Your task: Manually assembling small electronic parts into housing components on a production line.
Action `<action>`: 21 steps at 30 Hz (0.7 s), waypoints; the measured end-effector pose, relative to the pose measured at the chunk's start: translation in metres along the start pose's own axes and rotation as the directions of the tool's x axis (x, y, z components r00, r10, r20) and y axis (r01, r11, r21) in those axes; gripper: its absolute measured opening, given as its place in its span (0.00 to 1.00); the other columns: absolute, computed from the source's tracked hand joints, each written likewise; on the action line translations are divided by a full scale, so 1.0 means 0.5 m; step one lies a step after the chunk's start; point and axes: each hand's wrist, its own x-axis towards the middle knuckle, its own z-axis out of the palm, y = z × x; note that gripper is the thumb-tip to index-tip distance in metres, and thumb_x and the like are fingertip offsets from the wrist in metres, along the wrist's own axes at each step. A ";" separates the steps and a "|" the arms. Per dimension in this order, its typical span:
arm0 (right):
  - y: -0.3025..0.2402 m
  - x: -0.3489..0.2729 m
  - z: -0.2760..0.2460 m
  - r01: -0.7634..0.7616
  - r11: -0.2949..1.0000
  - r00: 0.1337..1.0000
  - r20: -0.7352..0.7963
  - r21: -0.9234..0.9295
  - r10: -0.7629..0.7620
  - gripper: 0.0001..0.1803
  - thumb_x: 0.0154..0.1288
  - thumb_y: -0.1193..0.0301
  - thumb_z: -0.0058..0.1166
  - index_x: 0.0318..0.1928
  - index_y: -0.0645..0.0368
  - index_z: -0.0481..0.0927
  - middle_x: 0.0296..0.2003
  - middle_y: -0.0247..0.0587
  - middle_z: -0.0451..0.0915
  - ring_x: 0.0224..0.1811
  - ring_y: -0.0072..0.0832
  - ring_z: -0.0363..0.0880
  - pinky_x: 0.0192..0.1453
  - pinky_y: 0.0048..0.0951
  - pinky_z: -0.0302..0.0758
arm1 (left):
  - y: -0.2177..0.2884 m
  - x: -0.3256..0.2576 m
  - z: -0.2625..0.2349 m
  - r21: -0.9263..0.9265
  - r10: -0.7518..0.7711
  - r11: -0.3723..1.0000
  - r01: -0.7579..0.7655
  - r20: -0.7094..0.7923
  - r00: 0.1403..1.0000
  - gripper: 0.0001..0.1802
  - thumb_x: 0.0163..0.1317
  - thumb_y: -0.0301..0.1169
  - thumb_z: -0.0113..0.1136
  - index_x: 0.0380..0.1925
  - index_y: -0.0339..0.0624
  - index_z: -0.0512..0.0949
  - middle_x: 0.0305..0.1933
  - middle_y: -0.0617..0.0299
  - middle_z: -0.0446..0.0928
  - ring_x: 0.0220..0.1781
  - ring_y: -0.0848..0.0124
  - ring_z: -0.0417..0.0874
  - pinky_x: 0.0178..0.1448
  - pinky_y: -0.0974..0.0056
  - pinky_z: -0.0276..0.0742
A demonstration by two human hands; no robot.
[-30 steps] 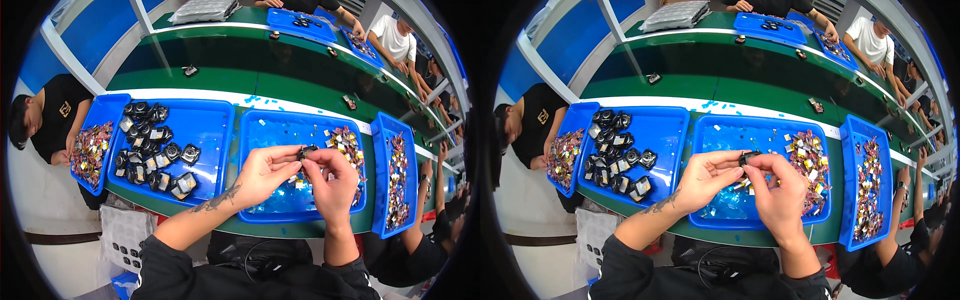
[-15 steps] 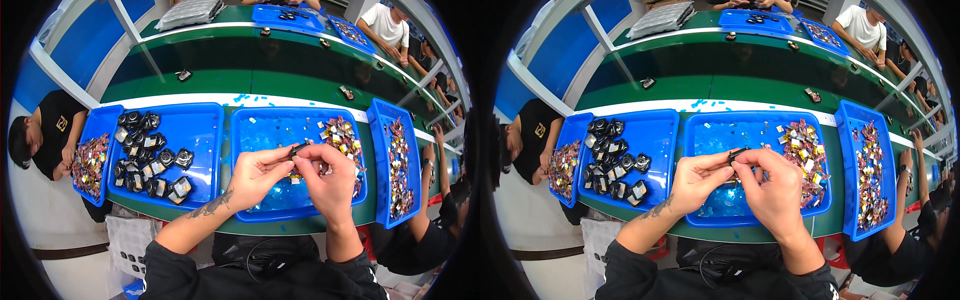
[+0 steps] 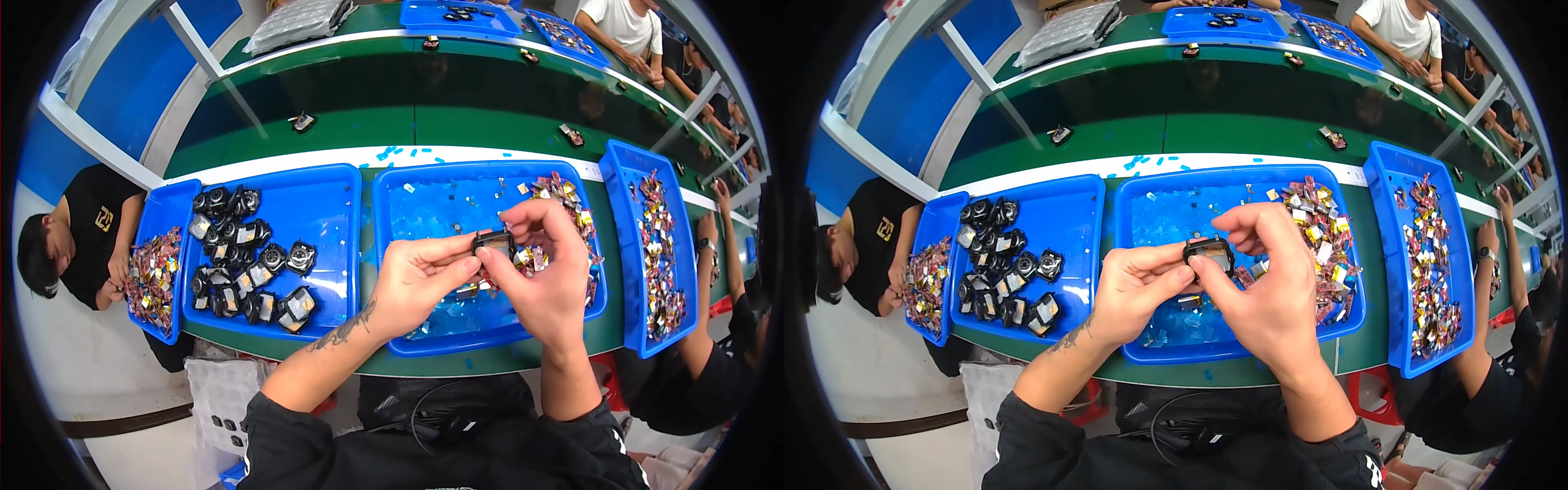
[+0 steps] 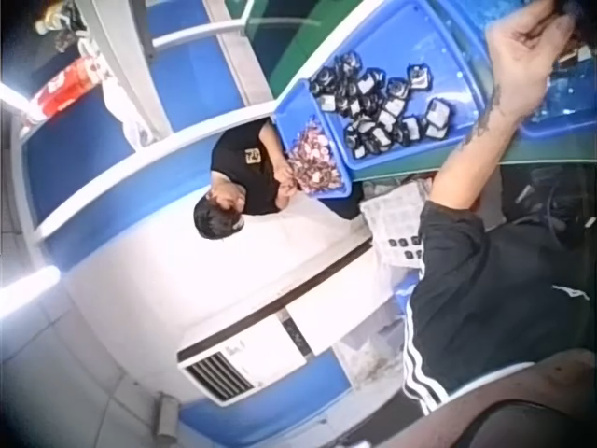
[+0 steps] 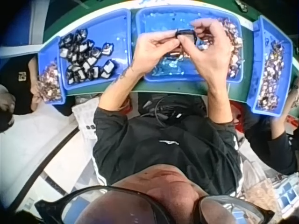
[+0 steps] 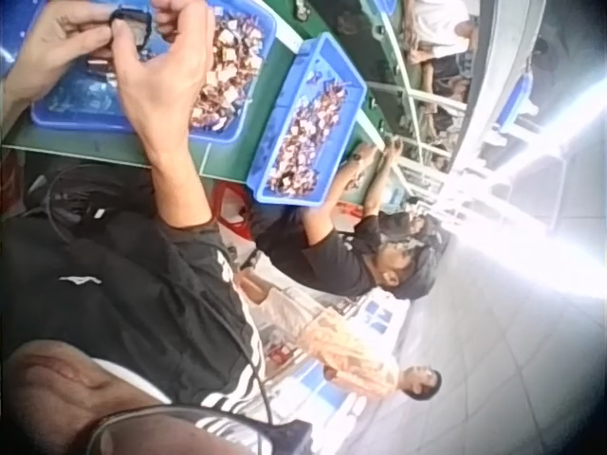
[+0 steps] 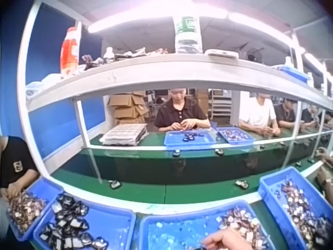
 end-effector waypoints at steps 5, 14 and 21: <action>0.022 0.009 -0.015 -0.376 0.835 0.919 0.276 0.402 0.280 0.10 0.62 0.76 0.61 0.43 0.66 0.80 0.34 0.31 0.78 0.36 0.14 0.74 0.39 0.17 0.73 | -0.002 0.002 -0.005 -0.122 -0.135 0.984 0.132 -0.017 0.991 0.18 0.68 0.23 0.56 0.57 0.29 0.75 0.50 0.54 0.81 0.48 0.73 0.83 0.54 0.68 0.82; 0.059 0.014 -0.033 -0.398 0.848 0.898 0.336 0.350 0.283 0.08 0.66 0.76 0.59 0.40 0.69 0.83 0.32 0.34 0.81 0.33 0.15 0.77 0.37 0.17 0.75 | 0.006 0.003 0.003 0.003 -0.040 0.999 0.041 -0.016 0.999 0.17 0.67 0.22 0.56 0.56 0.29 0.75 0.50 0.53 0.81 0.49 0.71 0.84 0.53 0.67 0.83; 0.017 -0.037 -0.039 -0.208 0.970 0.976 0.095 0.127 0.197 0.13 0.57 0.82 0.63 0.44 0.67 0.80 0.37 0.39 0.81 0.36 0.20 0.80 0.39 0.22 0.81 | -0.007 0.008 -0.003 0.002 0.027 1.000 -0.027 -0.142 0.990 0.20 0.67 0.21 0.55 0.59 0.29 0.72 0.52 0.50 0.80 0.50 0.69 0.83 0.56 0.65 0.82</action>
